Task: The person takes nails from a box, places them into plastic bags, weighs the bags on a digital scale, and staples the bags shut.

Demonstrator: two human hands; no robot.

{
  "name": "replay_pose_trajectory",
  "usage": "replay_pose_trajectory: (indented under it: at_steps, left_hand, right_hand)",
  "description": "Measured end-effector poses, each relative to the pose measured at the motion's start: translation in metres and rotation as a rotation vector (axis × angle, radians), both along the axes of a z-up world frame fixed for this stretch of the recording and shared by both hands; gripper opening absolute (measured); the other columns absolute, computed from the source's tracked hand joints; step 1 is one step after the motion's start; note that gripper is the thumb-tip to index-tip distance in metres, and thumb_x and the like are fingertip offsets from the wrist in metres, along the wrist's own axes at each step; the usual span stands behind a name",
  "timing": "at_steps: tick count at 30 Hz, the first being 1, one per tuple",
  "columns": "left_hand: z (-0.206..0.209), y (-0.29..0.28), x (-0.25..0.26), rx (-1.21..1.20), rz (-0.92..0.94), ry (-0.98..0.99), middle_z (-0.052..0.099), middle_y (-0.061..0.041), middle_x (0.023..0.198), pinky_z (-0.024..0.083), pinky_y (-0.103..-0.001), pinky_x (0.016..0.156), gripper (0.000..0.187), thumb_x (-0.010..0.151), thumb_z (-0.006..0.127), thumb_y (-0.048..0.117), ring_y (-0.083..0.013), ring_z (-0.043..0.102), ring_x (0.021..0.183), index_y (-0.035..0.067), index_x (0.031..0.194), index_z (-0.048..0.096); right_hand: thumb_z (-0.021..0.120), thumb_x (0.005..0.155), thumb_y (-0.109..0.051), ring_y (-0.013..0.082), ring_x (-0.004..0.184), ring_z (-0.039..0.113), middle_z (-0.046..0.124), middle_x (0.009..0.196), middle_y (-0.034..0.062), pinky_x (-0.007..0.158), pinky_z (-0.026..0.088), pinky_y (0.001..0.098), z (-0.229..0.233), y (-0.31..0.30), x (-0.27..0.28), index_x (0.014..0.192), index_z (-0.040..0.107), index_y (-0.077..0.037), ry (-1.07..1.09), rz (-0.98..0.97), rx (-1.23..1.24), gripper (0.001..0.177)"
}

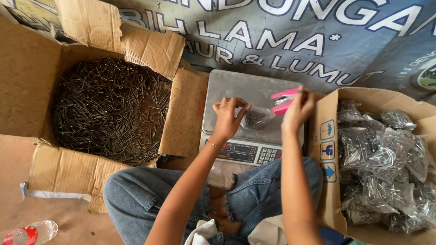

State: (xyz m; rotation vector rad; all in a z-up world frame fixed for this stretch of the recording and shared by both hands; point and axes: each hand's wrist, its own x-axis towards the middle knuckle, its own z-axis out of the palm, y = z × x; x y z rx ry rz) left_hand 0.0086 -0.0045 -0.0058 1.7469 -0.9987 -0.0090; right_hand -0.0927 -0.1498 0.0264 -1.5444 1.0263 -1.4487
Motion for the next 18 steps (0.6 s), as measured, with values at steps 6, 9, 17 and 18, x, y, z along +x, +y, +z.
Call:
replay_pose_trajectory:
  at_steps: [6, 9, 17, 18]
  left_hand:
    - [0.020, 0.008, 0.001, 0.018, -0.062, 0.007, 0.063, 0.002, 0.081, 0.036, -0.033, 0.078, 0.011, 0.089, 0.061, 0.028, -0.0180, 0.055, 0.083, 0.018, 0.096, 0.062]
    - [0.012, -0.005, 0.002, -0.056, -0.101, 0.033, 0.063, -0.005, 0.076, 0.044, -0.034, 0.074, 0.010, 0.088, 0.063, 0.022, -0.0240, 0.058, 0.076, 0.015, 0.094, 0.065]
    - [-0.003, -0.011, 0.005, 0.026, -0.037, 0.032, 0.064, -0.008, 0.067, 0.050, -0.034, 0.070, 0.014, 0.088, 0.063, 0.024, -0.0267, 0.061, 0.072, 0.010, 0.089, 0.065]
    - [0.000, -0.011, 0.004, 0.044, -0.021, 0.047, 0.065, -0.008, 0.066, 0.050, -0.033, 0.070, 0.015, 0.088, 0.064, 0.024, -0.0261, 0.062, 0.071, 0.009, 0.088, 0.066]
  right_hand:
    - [0.069, 0.077, -0.027, 0.0487, 0.105, 0.053, 0.058, 0.102, 0.0323, 0.093, 0.040, 0.0538, -0.090, -0.076, -0.028, 0.103, 0.051, 0.004, 0.856, 0.326, 0.104, 0.044]
    - [0.068, 0.079, -0.032, 0.0411, 0.098, 0.060, 0.065, 0.092, 0.0227, 0.087, 0.045, 0.0488, -0.147, -0.081, -0.028, 0.093, 0.061, 0.000, 1.076, 0.443, 0.088, 0.036]
    - [0.060, 0.092, -0.025, 0.0344, 0.091, 0.059, 0.059, 0.088, 0.0137, 0.083, 0.046, 0.0403, -0.032, -0.018, -0.037, 0.094, 0.065, -0.008, 0.616, 0.354, -0.293, 0.018]
    - [0.062, 0.092, -0.021, 0.0338, 0.092, 0.058, 0.061, 0.089, 0.0135, 0.085, 0.044, 0.0396, -0.016, -0.008, -0.040, 0.096, 0.064, -0.008, 0.406, 0.455, -0.313, 0.014]
